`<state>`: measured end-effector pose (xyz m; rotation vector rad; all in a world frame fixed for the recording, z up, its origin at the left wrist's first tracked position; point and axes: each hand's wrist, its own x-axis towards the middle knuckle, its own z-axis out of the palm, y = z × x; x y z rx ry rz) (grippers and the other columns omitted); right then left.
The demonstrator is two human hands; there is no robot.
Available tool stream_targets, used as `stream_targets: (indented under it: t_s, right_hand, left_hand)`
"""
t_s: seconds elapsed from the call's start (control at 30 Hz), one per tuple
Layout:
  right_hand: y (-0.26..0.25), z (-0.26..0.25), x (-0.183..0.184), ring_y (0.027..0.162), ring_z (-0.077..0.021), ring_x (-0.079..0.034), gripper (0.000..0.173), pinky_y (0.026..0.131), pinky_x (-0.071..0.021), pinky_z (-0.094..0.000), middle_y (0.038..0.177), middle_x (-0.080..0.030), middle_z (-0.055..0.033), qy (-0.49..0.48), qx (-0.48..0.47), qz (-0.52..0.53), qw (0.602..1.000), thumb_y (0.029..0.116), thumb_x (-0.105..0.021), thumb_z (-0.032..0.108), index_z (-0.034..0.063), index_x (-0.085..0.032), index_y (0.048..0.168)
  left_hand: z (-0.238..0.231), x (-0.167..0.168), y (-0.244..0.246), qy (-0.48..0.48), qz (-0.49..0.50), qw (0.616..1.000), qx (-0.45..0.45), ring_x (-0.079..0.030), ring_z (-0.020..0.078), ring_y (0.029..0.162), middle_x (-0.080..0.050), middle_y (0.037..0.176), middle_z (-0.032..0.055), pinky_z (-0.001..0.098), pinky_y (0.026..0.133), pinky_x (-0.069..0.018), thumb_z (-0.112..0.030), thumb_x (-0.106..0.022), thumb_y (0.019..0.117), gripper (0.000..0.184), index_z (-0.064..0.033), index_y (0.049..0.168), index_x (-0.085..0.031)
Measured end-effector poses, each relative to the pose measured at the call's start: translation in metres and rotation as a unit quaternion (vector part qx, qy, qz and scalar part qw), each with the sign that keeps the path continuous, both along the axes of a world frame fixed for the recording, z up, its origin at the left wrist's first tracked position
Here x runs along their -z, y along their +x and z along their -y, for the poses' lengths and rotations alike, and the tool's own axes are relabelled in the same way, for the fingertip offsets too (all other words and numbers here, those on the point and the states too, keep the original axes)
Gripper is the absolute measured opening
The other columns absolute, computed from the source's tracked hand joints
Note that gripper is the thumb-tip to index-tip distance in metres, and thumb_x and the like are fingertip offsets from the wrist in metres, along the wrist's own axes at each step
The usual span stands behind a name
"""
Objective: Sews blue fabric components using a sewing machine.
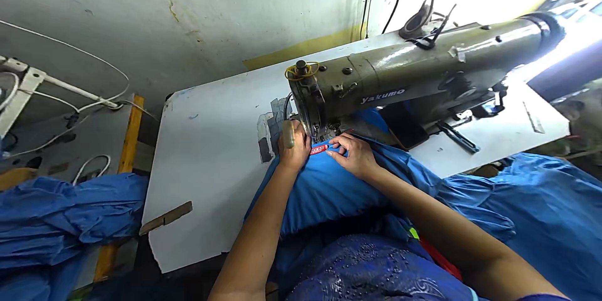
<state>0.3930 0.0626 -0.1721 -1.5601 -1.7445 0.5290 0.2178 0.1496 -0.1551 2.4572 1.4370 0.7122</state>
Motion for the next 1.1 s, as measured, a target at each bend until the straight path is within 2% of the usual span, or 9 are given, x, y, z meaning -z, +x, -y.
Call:
stream_targets:
  t_s: [0.2, 0.27, 0.33, 0.4, 0.53, 0.77, 0.87, 1.0, 1.1]
  right_hand:
    - [-0.005, -0.009, -0.024, 0.086, -0.0273, -0.066, 0.022, 0.079, -0.0513, -0.0493, 0.1, -0.069, -0.0132, -0.125, -0.012, 0.011, 0.992, 0.0986, -0.067, 0.026, 0.0065, -0.075, 0.103]
    - [-0.006, -0.009, -0.028, 0.087, -0.0282, -0.065, 0.021, 0.08, -0.0502, -0.0503, 0.101, -0.068, -0.0138, -0.145, -0.009, 0.021, 0.989, 0.0997, -0.066, 0.025, 0.0056, -0.074, 0.103]
    - [-0.007, -0.012, -0.032, 0.089, -0.0296, -0.065, 0.021, 0.08, -0.0498, -0.0516, 0.102, -0.068, -0.0151, -0.161, -0.017, 0.037, 0.986, 0.1, -0.065, 0.023, 0.004, -0.073, 0.102]
    - [-0.009, -0.015, -0.036, 0.093, -0.0313, -0.067, 0.018, 0.08, -0.0504, -0.0538, 0.101, -0.069, -0.0157, -0.171, -0.017, 0.055, 0.984, 0.0977, -0.067, 0.02, 0.0036, -0.073, 0.099]
    - [-0.013, -0.014, -0.036, 0.099, -0.0329, -0.067, 0.017, 0.082, -0.0508, -0.0551, 0.102, -0.07, -0.016, -0.162, 0.001, 0.069, 0.984, 0.0962, -0.068, 0.02, 0.0033, -0.073, 0.098]
    - [-0.011, -0.01, -0.033, 0.094, -0.0321, -0.066, 0.015, 0.079, -0.0504, -0.0538, 0.101, -0.068, -0.0156, -0.156, 0.002, 0.062, 0.986, 0.0963, -0.067, 0.017, 0.003, -0.072, 0.097]
    - [-0.011, -0.012, -0.034, 0.096, -0.0319, -0.067, 0.016, 0.081, -0.0506, -0.0536, 0.099, -0.069, -0.0157, -0.162, -0.006, 0.063, 0.985, 0.0968, -0.066, 0.017, 0.0026, -0.072, 0.097]
    - [-0.008, -0.012, -0.033, 0.097, -0.0327, -0.067, 0.017, 0.083, -0.0507, -0.0548, 0.099, -0.07, -0.0167, -0.162, -0.014, 0.048, 0.986, 0.0971, -0.066, 0.017, 0.0013, -0.072, 0.099]
    - [-0.004, -0.011, -0.033, 0.096, -0.032, -0.067, 0.016, 0.083, -0.0507, -0.0541, 0.097, -0.07, -0.0163, -0.167, -0.023, 0.042, 0.985, 0.0966, -0.066, 0.016, 0.001, -0.072, 0.098]
  left_hand:
    - [0.027, 0.003, -0.024, 0.107, -0.015, 0.993, 0.057, -0.067, 0.0434, 0.106, -0.068, 0.109, 0.0255, 0.057, 0.091, -0.0551, 0.006, -0.06, 0.0936, 0.012, 0.0077, 0.099, -0.071]
    - [0.058, -0.002, -0.03, 0.088, -0.022, 0.994, 0.058, -0.07, 0.0403, 0.1, -0.07, 0.105, 0.0239, 0.0519, 0.087, -0.0584, 0.002, -0.058, 0.0966, 0.016, 0.0076, 0.1, -0.072]
    - [0.091, -0.005, -0.036, 0.019, -0.047, 0.998, 0.044, -0.068, 0.0419, 0.112, -0.069, 0.118, 0.0271, 0.0515, 0.096, -0.0554, -0.006, -0.059, 0.0988, 0.025, 0.0106, 0.114, -0.07]
    - [0.109, 0.005, -0.046, -0.008, -0.068, 0.997, 0.02, -0.055, 0.0455, 0.134, -0.058, 0.14, 0.0309, 0.0553, 0.112, -0.0438, -0.019, -0.058, 0.1016, 0.043, 0.0129, 0.131, -0.061]
    - [0.12, 0.019, -0.068, 0.023, -0.07, 0.997, -0.02, -0.049, 0.0447, 0.14, -0.052, 0.148, 0.0292, 0.0577, 0.116, -0.0373, -0.035, -0.053, 0.1024, 0.058, 0.0108, 0.138, -0.056]
    - [0.116, 0.004, -0.064, 0.007, -0.094, 0.994, -0.052, -0.055, 0.0471, 0.132, -0.057, 0.14, 0.0317, 0.0573, 0.11, -0.0434, -0.03, -0.057, 0.1015, 0.05, 0.0095, 0.132, -0.062]
    - [0.114, -0.017, -0.041, -0.015, -0.113, 0.992, -0.058, -0.06, 0.0485, 0.123, -0.061, 0.132, 0.0319, 0.0613, 0.098, -0.0482, -0.016, -0.062, 0.0989, 0.033, 0.0091, 0.119, -0.068]
    - [0.097, -0.007, -0.012, 0.064, 0.013, 0.997, 0.044, -0.07, 0.0394, 0.104, -0.071, 0.113, 0.0236, 0.0503, 0.09, -0.0575, 0.001, -0.054, 0.0977, 0.023, 0.004, 0.108, -0.075]
    - [0.069, 0.001, -0.001, -0.012, 0.104, 0.991, 0.078, -0.071, 0.0339, 0.096, -0.071, 0.101, 0.0208, 0.0476, 0.089, -0.0579, 0.001, -0.058, 0.0967, 0.017, 0.0056, 0.102, -0.074]
